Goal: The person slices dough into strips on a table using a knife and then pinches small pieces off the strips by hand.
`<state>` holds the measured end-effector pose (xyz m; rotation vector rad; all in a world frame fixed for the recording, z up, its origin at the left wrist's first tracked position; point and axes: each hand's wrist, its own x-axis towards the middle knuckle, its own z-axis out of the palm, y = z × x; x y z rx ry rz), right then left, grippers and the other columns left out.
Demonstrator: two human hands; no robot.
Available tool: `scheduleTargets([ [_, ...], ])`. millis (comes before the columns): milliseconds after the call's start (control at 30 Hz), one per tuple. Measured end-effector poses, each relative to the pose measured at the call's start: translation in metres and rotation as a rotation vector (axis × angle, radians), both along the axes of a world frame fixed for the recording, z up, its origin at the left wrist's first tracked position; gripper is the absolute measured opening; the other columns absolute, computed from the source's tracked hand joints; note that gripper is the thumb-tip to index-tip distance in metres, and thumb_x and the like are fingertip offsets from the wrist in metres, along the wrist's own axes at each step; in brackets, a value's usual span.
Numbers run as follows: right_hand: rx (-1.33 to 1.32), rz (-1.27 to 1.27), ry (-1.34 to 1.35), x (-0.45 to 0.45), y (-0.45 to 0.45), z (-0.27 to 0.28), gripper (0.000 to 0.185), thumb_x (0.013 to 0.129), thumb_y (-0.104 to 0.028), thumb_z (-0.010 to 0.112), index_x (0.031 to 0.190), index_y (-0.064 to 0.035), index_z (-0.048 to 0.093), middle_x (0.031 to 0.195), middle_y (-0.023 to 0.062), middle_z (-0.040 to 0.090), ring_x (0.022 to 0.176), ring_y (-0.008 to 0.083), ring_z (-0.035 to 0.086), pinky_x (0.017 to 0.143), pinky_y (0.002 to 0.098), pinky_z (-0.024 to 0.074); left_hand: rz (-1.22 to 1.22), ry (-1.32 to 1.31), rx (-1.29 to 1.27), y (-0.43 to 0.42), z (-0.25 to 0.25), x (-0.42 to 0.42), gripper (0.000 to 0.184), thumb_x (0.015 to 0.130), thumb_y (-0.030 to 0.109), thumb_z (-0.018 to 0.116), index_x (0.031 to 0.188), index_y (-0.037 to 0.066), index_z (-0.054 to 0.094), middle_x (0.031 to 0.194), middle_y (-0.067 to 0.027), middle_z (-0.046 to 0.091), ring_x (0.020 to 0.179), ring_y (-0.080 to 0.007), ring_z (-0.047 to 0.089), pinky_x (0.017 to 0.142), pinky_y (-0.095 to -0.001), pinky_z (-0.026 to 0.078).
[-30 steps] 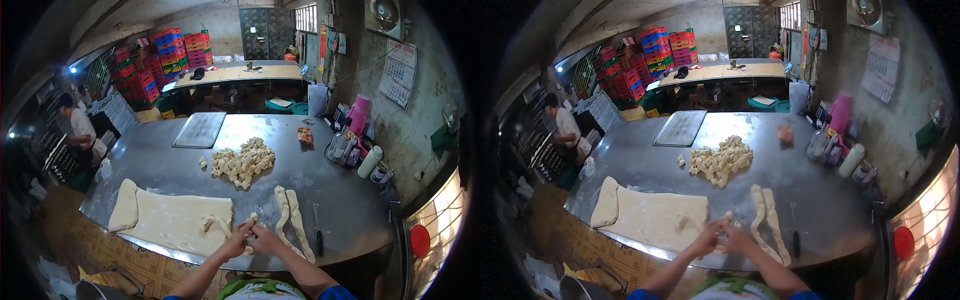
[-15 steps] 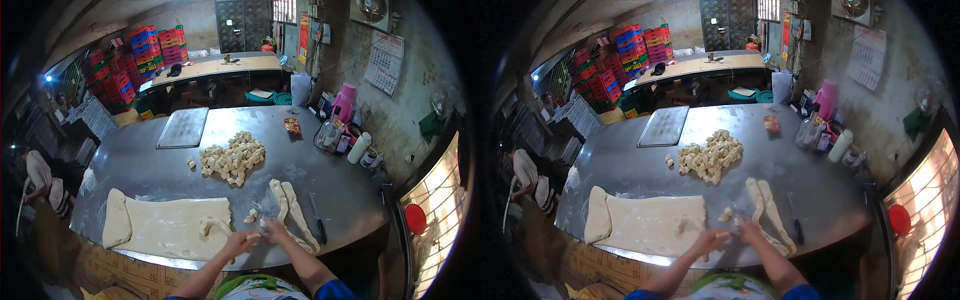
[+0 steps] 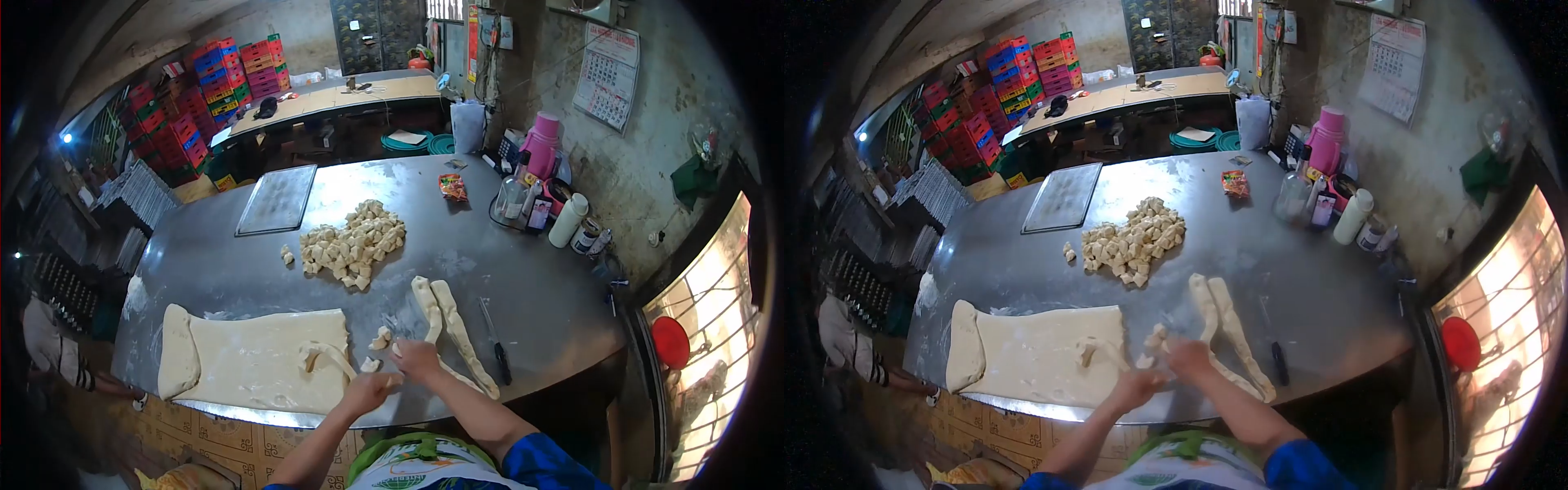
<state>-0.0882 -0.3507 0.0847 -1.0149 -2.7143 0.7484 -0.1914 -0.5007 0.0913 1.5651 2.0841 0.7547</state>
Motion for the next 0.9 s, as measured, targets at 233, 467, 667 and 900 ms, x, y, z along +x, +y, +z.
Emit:
scheduleTargets([
  [233, -0.085, 0.302, 0.357, 0.015, 0.008, -0.035, 0.026, 0.084, -0.027, 0.068, 0.096, -0.005, 0.063, 0.085, 0.0169, 0.066, 0.072, 0.0339, 0.062, 0.065, 0.0389, 0.0494, 0.161, -0.251, 0.452, 0.032, 0.0, 0.0, 0.024, 0.084, 0.004, 0.063, 0.107, 0.007, 0.071, 0.078, -0.0059, 0.07, 0.067, -0.0249, 0.063, 0.064, -0.0349, 0.048],
  [467, -0.037, 0.15, 0.711, -0.017, -0.023, 0.02, 0.027, 0.084, -0.028, 0.065, 0.098, -0.0048, 0.063, 0.086, 0.0218, 0.065, 0.073, 0.0368, 0.064, 0.064, 0.0449, 0.049, 0.092, -0.364, 0.103, 0.022, -0.016, -0.04, 0.047, 0.079, 0.003, 0.067, 0.125, 0.006, 0.063, 0.099, -0.0122, 0.071, 0.084, -0.0288, 0.066, 0.072, -0.0346, 0.049],
  [667, 0.009, -0.074, -0.267, -0.019, 0.007, -0.025, 0.031, 0.083, -0.029, 0.069, 0.103, -0.006, 0.065, 0.086, 0.0141, 0.068, 0.077, 0.0343, 0.065, 0.067, 0.0438, 0.0491, -0.336, -0.284, -0.029, -0.001, 0.024, -0.036, 0.053, 0.076, 0.002, 0.067, 0.129, 0.003, 0.059, 0.108, -0.015, 0.069, 0.088, -0.0287, 0.064, 0.074, -0.0347, 0.05],
  [900, -0.076, 0.068, 0.488, -0.039, -0.018, -0.002, 0.035, 0.083, -0.036, 0.07, 0.099, -0.0058, 0.065, 0.084, 0.0134, 0.067, 0.076, 0.0334, 0.065, 0.067, 0.0431, 0.0484, 0.05, -0.3, 0.516, 0.037, -0.014, -0.077, 0.041, 0.078, 0.0, 0.065, 0.119, 0.002, 0.066, 0.098, -0.0149, 0.071, 0.081, -0.029, 0.064, 0.073, -0.0354, 0.05],
])
